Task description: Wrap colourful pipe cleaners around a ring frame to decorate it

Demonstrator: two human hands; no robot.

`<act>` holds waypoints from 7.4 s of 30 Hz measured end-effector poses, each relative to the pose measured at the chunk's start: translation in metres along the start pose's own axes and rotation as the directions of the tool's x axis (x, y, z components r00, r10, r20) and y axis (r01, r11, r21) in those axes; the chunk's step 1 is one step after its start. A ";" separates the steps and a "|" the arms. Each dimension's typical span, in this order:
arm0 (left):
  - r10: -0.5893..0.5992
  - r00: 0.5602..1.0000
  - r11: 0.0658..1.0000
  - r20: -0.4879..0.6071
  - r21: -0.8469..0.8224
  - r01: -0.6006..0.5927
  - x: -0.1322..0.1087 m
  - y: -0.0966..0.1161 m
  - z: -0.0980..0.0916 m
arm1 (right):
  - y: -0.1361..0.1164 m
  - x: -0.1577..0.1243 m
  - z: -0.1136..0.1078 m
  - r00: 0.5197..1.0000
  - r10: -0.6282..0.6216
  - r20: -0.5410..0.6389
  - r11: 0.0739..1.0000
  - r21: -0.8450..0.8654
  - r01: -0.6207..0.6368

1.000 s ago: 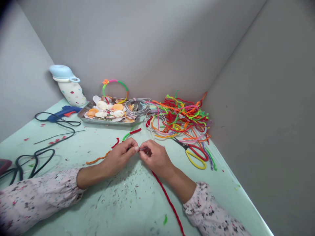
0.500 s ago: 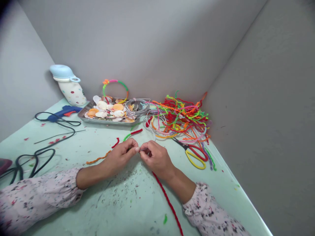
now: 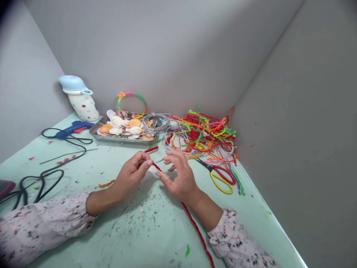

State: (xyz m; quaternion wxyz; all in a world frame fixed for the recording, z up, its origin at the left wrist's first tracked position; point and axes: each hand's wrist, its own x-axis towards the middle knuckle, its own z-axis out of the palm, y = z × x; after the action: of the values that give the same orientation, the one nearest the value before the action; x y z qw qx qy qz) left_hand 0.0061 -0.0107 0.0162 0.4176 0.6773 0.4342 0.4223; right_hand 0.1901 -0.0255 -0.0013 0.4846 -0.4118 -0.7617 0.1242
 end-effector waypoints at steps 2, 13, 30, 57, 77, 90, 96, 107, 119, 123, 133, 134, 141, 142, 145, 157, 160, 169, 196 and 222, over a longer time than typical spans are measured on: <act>-0.013 0.999 0.999 -0.032 -0.043 0.012 0.000 0.001 -0.001 | -0.005 0.004 -0.005 0.997 -0.010 -0.079 0.999 -0.053 0.006; 0.011 0.985 0.970 -0.172 -0.236 -0.052 -0.007 0.011 0.000 | -0.071 0.022 -0.031 0.800 0.457 0.389 0.819 0.166 -0.549; 0.008 0.999 0.969 0.054 -0.245 0.006 -0.021 0.002 0.009 | -0.059 0.007 0.007 0.740 0.653 0.162 0.664 0.350 -0.661; -0.039 0.990 0.964 0.137 -0.257 0.073 -0.015 -0.006 0.009 | -0.041 -0.010 0.020 0.759 0.638 0.131 0.625 0.487 -0.610; -0.021 0.985 0.974 0.170 -0.218 0.059 -0.015 -0.003 0.010 | -0.026 -0.017 0.024 0.769 0.616 0.172 0.530 0.632 -0.566; -0.008 0.985 0.999 0.173 -0.040 0.016 -0.012 -0.006 0.011 | -0.021 -0.017 0.025 0.739 0.647 0.188 0.514 0.608 -0.605; 0.000 0.986 0.999 0.167 -0.048 0.008 -0.012 -0.004 0.010 | -0.020 -0.016 0.026 0.719 0.664 0.205 0.444 0.665 -0.601; -0.003 0.985 0.999 0.174 -0.051 0.012 -0.013 -0.004 0.011 | -0.019 -0.012 0.026 0.694 0.679 0.239 0.347 0.728 -0.591; 0.006 0.999 0.999 0.051 -0.032 -0.004 -0.011 -0.002 0.007 | -0.020 -0.005 0.024 0.663 0.732 0.160 0.256 0.836 -0.485; -0.023 1.000 0.999 -0.011 -0.047 0.023 -0.011 -0.002 0.005 | -0.016 0.000 0.020 0.626 0.773 0.099 0.221 0.883 -0.413; 0.189 0.974 0.982 0.128 -0.050 -0.184 -0.020 0.001 0.004 | -0.006 0.012 0.008 0.564 0.814 0.136 0.127 0.907 -0.401; 0.210 0.967 0.977 0.142 -0.054 -0.204 -0.020 0.002 0.004 | -0.005 0.013 0.008 0.563 0.813 0.148 0.111 0.910 -0.400; 0.298 0.934 0.955 0.197 -0.060 -0.292 -0.023 0.002 0.003 | 0.005 0.018 0.001 0.600 0.764 0.237 0.027 0.917 -0.398; 0.306 0.929 0.952 0.207 -0.059 -0.300 -0.023 0.003 0.003 | 0.006 0.019 0.000 0.602 0.760 0.244 0.029 0.913 -0.407; 0.334 0.910 0.942 0.244 -0.056 -0.331 -0.024 0.005 0.001 | 0.010 0.023 -0.008 0.584 0.765 0.269 0.026 0.894 -0.446; 0.380 0.894 0.916 0.238 0.037 -0.400 -0.019 0.001 0.002 | 0.024 0.031 -0.041 0.812 0.548 -0.203 0.785 0.460 -0.415; 0.345 0.924 0.928 0.165 0.084 -0.362 -0.016 -0.002 0.002 | 0.004 0.029 -0.043 0.954 0.296 -0.051 0.953 0.087 -0.291; 0.280 0.950 0.947 0.140 0.123 -0.297 -0.013 -0.006 0.002 | -0.025 0.020 -0.027 0.975 -0.028 0.220 0.979 -0.190 0.071; 0.326 0.925 0.923 0.194 0.146 -0.356 -0.013 -0.006 0.004 | -0.029 0.023 -0.030 0.930 0.139 0.339 0.990 -0.069 -0.123; 0.137 0.970 0.946 0.202 0.265 -0.188 -0.019 -0.016 0.009 | -0.014 0.021 -0.029 0.910 0.140 0.390 0.989 -0.090 -0.114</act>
State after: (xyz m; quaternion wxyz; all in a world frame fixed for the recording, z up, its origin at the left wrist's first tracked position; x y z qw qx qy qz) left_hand 0.0058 -0.0263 -0.0054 0.3181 0.7989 0.3927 0.3261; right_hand 0.2028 -0.0244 0.0348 0.2981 -0.4424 -0.8190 0.2112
